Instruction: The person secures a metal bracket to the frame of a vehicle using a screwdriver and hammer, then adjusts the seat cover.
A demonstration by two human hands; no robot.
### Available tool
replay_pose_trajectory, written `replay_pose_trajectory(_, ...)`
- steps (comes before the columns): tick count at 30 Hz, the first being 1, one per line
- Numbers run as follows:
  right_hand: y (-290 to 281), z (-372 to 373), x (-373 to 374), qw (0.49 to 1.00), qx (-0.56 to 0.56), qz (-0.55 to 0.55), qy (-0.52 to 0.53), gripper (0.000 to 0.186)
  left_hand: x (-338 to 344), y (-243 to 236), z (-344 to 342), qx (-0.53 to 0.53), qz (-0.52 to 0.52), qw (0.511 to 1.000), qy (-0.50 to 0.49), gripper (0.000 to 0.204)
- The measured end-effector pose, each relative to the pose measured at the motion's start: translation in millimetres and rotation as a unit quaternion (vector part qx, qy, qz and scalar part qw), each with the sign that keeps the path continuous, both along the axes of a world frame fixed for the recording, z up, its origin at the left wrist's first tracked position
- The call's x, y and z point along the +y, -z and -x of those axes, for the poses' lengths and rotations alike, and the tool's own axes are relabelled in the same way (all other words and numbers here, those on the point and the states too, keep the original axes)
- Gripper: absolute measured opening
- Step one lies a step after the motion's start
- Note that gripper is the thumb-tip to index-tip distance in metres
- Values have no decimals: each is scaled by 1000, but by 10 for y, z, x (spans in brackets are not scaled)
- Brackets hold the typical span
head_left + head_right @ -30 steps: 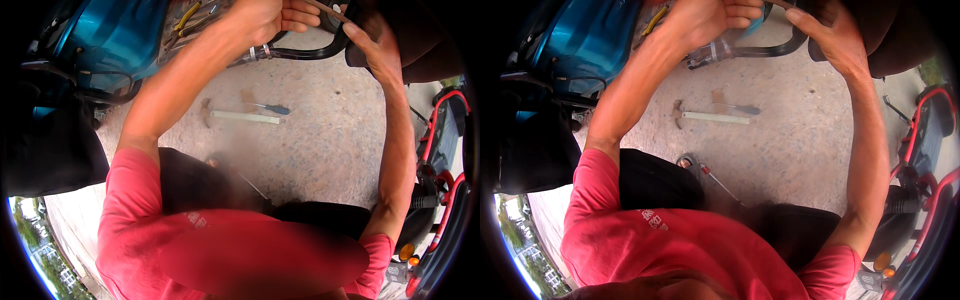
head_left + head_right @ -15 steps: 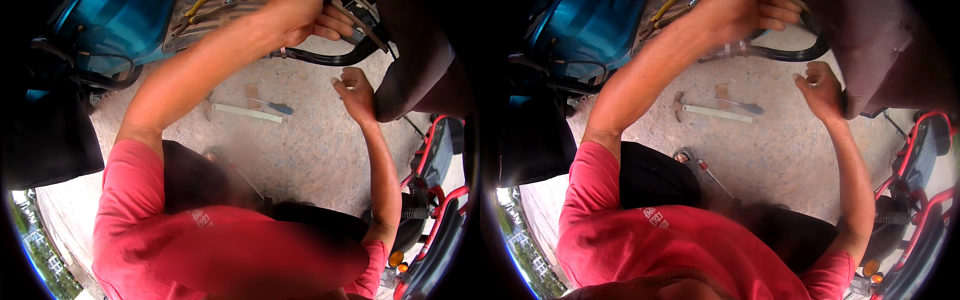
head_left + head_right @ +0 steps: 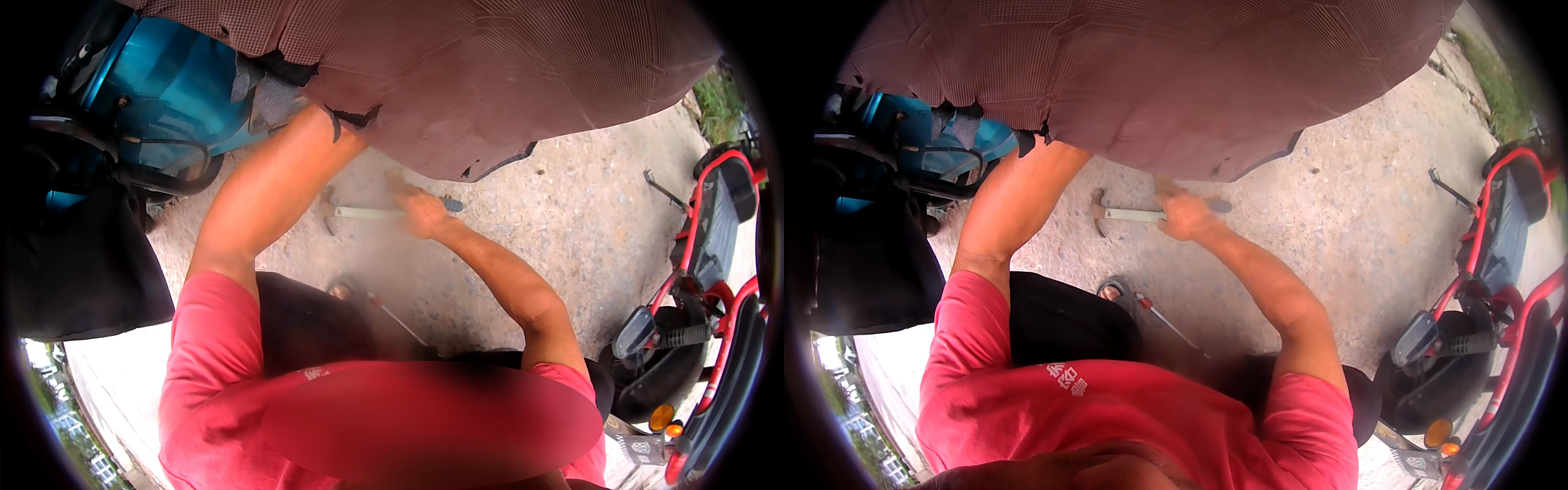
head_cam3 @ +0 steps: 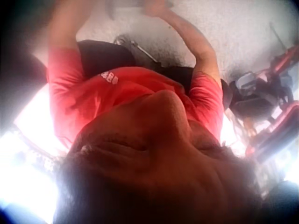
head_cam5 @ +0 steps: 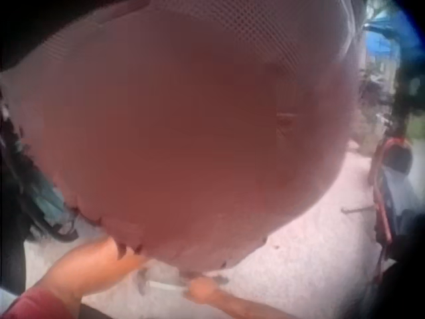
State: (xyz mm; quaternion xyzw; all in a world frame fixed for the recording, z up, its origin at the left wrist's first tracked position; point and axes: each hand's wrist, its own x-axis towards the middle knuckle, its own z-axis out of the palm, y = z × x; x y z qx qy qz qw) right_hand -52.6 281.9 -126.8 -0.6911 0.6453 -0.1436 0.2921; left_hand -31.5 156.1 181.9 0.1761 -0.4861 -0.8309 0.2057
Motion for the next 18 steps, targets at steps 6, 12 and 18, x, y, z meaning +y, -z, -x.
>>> replay_pose_trajectory(6,-1152,62,-97,985,-161,-48,33,67,-16,17,69,11,-9,1000,21,27)
replay_pose_trajectory(12,-2424,604,285,965,-240,-89,54,76,-18,-34,60,20,-8,999,27,27)
replay_pose_trajectory(18,-2802,1627,921,895,-370,121,217,73,48,-31,219,40,-12,998,48,26)
